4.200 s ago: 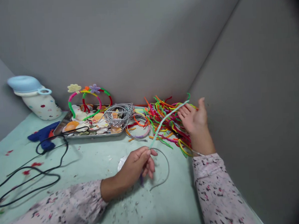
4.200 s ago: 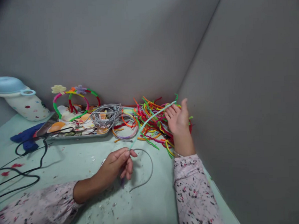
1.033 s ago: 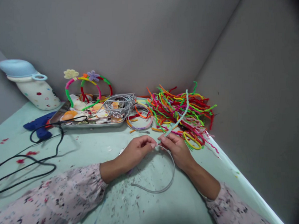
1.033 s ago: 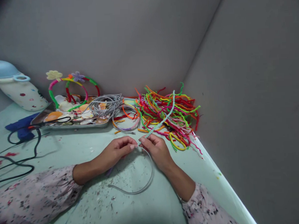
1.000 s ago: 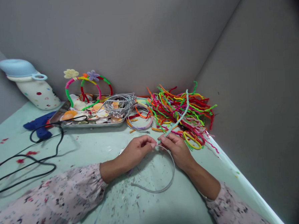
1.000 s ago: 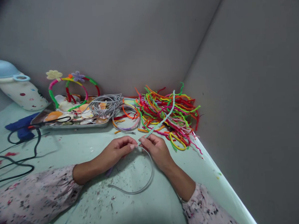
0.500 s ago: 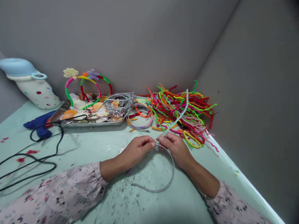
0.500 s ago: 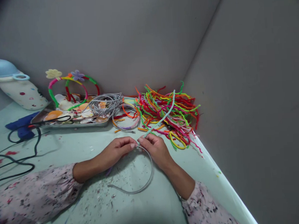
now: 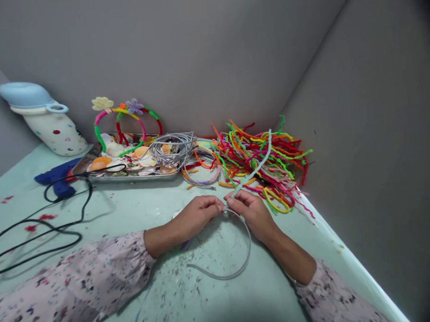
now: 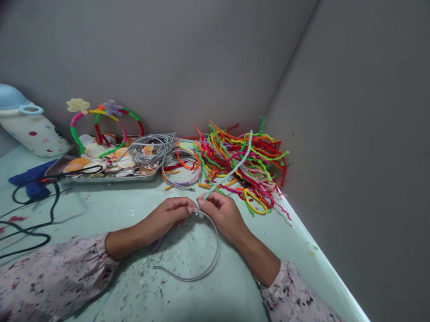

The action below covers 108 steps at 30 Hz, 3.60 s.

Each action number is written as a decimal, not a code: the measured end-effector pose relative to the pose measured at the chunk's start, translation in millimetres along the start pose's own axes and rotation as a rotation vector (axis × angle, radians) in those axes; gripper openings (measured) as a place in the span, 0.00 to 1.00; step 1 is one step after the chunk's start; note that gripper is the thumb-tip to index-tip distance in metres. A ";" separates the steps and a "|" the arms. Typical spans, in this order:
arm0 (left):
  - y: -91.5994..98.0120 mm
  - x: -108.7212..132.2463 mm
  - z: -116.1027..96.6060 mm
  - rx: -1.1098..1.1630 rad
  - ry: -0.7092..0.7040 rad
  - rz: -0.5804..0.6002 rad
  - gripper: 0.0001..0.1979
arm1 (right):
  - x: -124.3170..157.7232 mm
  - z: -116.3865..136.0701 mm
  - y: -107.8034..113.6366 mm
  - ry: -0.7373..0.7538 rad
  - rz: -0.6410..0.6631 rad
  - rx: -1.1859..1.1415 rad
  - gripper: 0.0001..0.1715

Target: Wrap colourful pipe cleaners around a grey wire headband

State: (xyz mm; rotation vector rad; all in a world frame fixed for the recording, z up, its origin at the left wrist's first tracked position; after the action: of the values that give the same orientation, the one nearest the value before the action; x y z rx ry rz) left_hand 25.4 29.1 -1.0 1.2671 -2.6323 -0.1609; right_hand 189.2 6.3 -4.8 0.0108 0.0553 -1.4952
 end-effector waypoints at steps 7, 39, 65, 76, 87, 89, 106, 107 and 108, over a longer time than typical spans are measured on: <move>1.5 -0.8 0.5 0.045 0.033 0.017 0.11 | 2.5 -0.2 -1.5 -0.012 0.068 -0.085 0.12; -1.5 5.8 -5.0 -0.097 -0.093 0.011 0.06 | 1.7 -7.5 0.3 -0.056 0.012 -0.177 0.13; -3.9 15.3 -12.4 -0.539 -0.420 -0.219 0.05 | 2.2 -2.8 -2.0 -0.094 0.054 -0.173 0.14; -3.5 16.6 -15.0 -0.535 -0.467 -0.244 0.02 | 2.8 -5.2 -0.4 -0.066 0.050 -0.155 0.13; -5.4 11.7 -4.8 -0.189 -0.208 -0.171 0.04 | 6.6 1.3 -2.7 0.064 -0.010 -0.028 0.11; -6.3 11.3 -4.5 -0.121 -0.156 -0.139 0.05 | 7.4 2.0 -3.7 0.082 -0.016 -0.003 0.11; -6.8 8.5 -5.4 0.136 0.000 -0.054 0.10 | 7.6 -1.2 -3.3 0.062 0.109 -0.050 0.10; -7.0 8.4 -5.8 0.144 0.000 -0.048 0.10 | 7.2 -1.3 -2.9 0.063 0.105 -0.055 0.10; -7.2 8.5 -6.3 0.147 -0.003 -0.046 0.10 | 6.9 -1.3 -2.6 0.065 0.100 -0.059 0.10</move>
State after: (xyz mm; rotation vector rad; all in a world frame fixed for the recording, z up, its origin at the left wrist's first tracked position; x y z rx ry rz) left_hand 27.2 18.0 5.0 1.3739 -2.6610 0.0241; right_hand 187.0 -0.7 -6.3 0.0143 0.1490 -1.3923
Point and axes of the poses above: each hand's wrist, its own x-axis away from the middle knuckle, its own y-axis out of the back of the hand, z = x × y, the point moved 2 cm from there along -x, towards the middle knuckle, and after that the axes turned 8 degrees about -x, right-handed, at the moved point
